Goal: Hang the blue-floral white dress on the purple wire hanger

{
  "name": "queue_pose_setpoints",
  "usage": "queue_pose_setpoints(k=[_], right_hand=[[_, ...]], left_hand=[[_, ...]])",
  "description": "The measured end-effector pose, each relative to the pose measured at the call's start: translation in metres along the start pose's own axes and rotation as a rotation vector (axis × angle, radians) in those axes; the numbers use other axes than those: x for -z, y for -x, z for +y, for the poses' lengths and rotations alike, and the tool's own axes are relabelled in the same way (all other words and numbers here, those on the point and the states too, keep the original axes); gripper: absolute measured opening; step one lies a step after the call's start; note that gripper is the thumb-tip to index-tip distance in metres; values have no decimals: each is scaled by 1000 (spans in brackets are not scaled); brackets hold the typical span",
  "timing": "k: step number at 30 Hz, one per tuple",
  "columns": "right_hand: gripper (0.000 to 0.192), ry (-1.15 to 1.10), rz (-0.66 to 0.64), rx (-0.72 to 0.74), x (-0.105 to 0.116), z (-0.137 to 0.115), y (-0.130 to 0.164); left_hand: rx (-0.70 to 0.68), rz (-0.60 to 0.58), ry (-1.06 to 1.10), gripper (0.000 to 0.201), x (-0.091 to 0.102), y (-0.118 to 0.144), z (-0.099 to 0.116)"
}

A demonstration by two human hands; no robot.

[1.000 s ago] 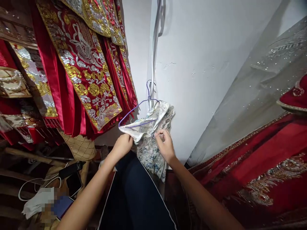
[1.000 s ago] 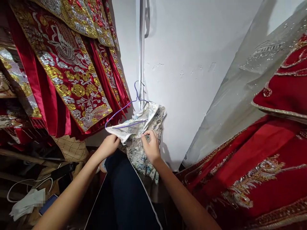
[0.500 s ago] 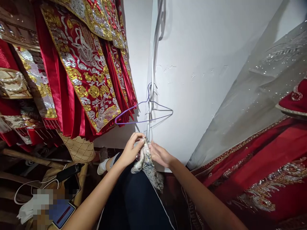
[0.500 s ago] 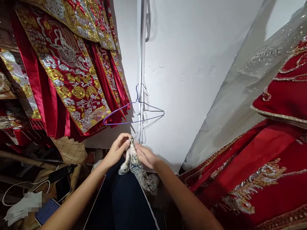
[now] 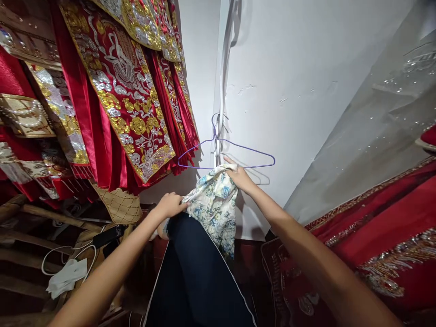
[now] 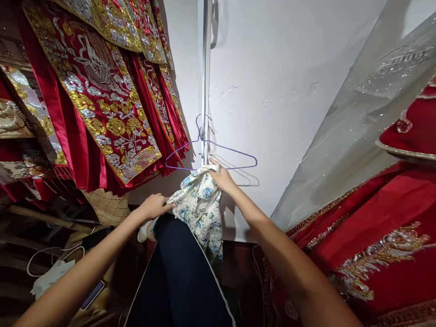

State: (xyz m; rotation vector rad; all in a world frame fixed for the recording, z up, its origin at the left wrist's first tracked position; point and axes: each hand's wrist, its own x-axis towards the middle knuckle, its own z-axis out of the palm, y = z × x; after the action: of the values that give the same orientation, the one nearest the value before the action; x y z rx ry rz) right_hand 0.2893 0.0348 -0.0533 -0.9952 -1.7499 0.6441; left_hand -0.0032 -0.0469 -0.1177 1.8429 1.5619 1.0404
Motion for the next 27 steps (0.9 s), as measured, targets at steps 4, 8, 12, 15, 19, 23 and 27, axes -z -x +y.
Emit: queue_pose_setpoints(k=[4,8,12,15,19,23,27], right_hand=[[26,173,-139,3,4,23,-5],[20,303,-9,18,30,19,-4],[20,293,61,-19,41,7,-9],[17,161,6,-71,25,1,-4],[17,116,-39,-46,7,-8,19],[67,315,205,109,32,-16,31],[89,405,486,-47,79,-16,17]], left_hand=[[119,-17,-6,32,32,-27,-8],[14,22,-41,15,57,-46,12],[-306,146,-216,9,74,-58,46],[-427,109,-269,11,76,-74,70],[-574,-20,-224,42,72,-105,87],[-592,-125,-303,42,81,-120,90],[-605,-211,-397,39,102,-118,102]])
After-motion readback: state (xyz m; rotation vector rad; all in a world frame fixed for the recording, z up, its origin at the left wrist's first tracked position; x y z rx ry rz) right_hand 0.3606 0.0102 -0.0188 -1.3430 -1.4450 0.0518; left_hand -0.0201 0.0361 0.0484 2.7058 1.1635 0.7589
